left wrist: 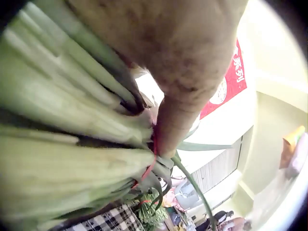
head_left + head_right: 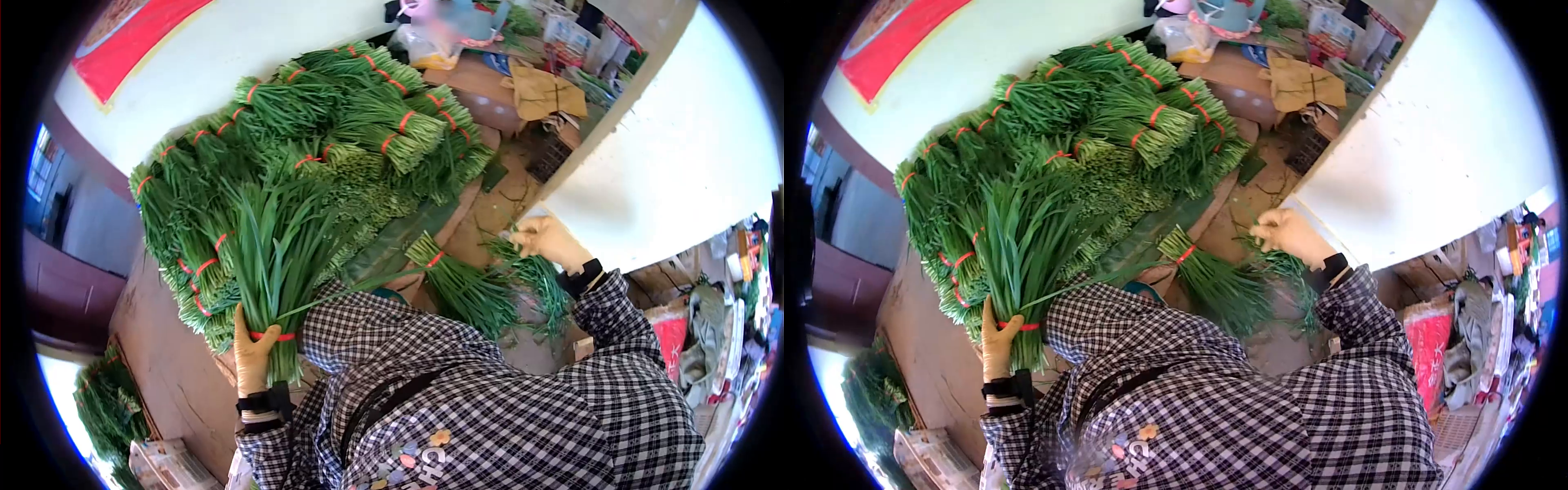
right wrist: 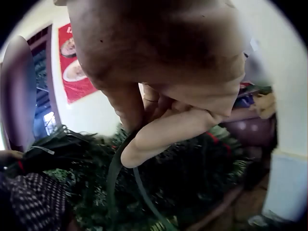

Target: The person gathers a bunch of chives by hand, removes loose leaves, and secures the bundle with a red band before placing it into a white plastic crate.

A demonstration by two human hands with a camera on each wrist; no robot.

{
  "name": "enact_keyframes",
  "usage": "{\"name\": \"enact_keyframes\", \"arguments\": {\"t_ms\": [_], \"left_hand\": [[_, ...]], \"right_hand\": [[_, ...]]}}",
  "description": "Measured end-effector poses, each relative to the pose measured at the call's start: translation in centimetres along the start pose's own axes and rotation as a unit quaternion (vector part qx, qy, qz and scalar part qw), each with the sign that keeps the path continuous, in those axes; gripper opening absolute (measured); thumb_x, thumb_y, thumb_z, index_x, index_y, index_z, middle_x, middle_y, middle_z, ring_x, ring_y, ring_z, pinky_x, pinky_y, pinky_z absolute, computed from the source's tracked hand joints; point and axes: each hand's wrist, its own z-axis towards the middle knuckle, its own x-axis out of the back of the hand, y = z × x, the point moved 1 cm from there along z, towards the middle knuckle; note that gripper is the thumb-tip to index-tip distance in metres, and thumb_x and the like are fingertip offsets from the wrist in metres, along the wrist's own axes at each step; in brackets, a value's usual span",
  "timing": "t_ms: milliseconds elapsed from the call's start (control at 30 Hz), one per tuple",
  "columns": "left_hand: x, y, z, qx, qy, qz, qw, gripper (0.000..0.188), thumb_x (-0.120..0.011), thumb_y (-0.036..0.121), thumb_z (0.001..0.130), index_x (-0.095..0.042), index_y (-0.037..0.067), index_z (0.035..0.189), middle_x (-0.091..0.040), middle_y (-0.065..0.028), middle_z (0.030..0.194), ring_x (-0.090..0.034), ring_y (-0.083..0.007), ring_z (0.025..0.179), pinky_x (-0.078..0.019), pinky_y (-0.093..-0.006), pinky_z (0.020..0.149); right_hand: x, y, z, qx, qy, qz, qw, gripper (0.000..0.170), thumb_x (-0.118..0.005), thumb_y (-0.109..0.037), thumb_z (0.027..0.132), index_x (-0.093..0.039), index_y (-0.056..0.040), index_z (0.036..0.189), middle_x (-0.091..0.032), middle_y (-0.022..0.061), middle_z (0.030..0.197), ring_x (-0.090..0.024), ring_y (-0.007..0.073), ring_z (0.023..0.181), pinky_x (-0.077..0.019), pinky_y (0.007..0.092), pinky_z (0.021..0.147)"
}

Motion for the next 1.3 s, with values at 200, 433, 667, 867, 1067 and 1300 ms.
{"name": "enact_keyframes", "arguments": {"t_ms": [200, 433, 667, 867, 1067, 1300], "left_hand": [[0.2, 0.5, 0.3, 0.029, -0.016, 0.076, 0.997, 0.090, -0.077, 0.004, 0.087, -0.027, -0.003, 0.162, -0.054, -0.0154, 0.146, -0.058, -0.0222, 0.121, -0.0493, -0.0333, 0.106], [-2.2, -1.4, -2.5, -0.236, 0.093, 0.287, 0.924, 0.106, -0.089, 0.014, 0.071, -0.034, 0.002, 0.160, -0.052, -0.0213, 0.150, -0.053, -0.0359, 0.134, -0.0415, -0.0468, 0.114], [-7.5, -1.0, -8.4, -0.306, 0.202, 0.565, 0.740, 0.099, -0.088, 0.038, 0.072, -0.045, 0.007, 0.155, -0.055, -0.0116, 0.145, -0.051, -0.0345, 0.132, -0.0349, -0.0523, 0.110], [-6.8, 1.1, -11.7, -0.357, 0.133, 0.483, 0.788, 0.085, -0.086, 0.029, 0.077, -0.050, 0.009, 0.151, -0.057, -0.0111, 0.142, -0.053, -0.0339, 0.129, -0.0406, -0.0494, 0.104], [-3.5, 5.2, -6.8, -0.213, 0.107, 0.249, 0.939, 0.103, -0.087, 0.030, 0.085, -0.028, -0.006, 0.161, -0.041, -0.0271, 0.160, -0.039, -0.0392, 0.150, -0.0303, -0.0460, 0.123], [-4.6, 4.7, -1.1, -0.016, -0.181, -0.003, 0.983, 0.091, -0.086, 0.036, 0.088, -0.041, -0.004, 0.156, -0.053, -0.0199, 0.148, -0.050, -0.0271, 0.138, -0.0392, -0.0383, 0.117]], "right_hand": [[3.7, 12.2, -0.3, -0.019, 0.083, -0.335, 0.938, 0.030, -0.070, -0.029, 0.094, -0.074, -0.0014, 0.103, -0.076, 0.0177, 0.093, -0.074, 0.0314, 0.079, -0.0572, 0.0425, 0.073], [-3.3, 10.9, 3.7, 0.019, 0.046, -0.270, 0.962, 0.048, -0.067, -0.035, 0.096, -0.065, -0.0043, 0.132, -0.074, 0.0211, 0.116, -0.071, 0.0384, 0.106, -0.0561, 0.0451, 0.092], [-18.3, -10.6, 2.2, 0.181, -0.377, 0.291, 0.860, 0.062, -0.069, -0.038, 0.102, -0.050, -0.0042, 0.151, -0.060, 0.0134, 0.146, -0.055, 0.0229, 0.137, -0.0463, 0.0355, 0.112], [-22.2, -16.2, 4.5, -0.017, -0.296, 0.387, 0.873, 0.037, -0.071, -0.007, 0.096, -0.065, -0.0037, 0.133, -0.071, 0.0089, 0.124, -0.069, 0.0220, 0.103, -0.0574, 0.0383, 0.095], [-23.6, -6.7, 9.0, 0.306, -0.420, 0.299, 0.800, 0.042, -0.073, -0.013, 0.097, -0.061, -0.0011, 0.136, -0.067, 0.0176, 0.133, -0.068, 0.0308, 0.117, -0.0589, 0.0394, 0.097], [-23.0, -7.0, 7.3, 0.201, -0.431, 0.446, 0.758, 0.040, -0.073, -0.012, 0.097, -0.064, -0.0002, 0.134, -0.067, 0.0204, 0.134, -0.068, 0.0323, 0.118, -0.0591, 0.0390, 0.096]]}}
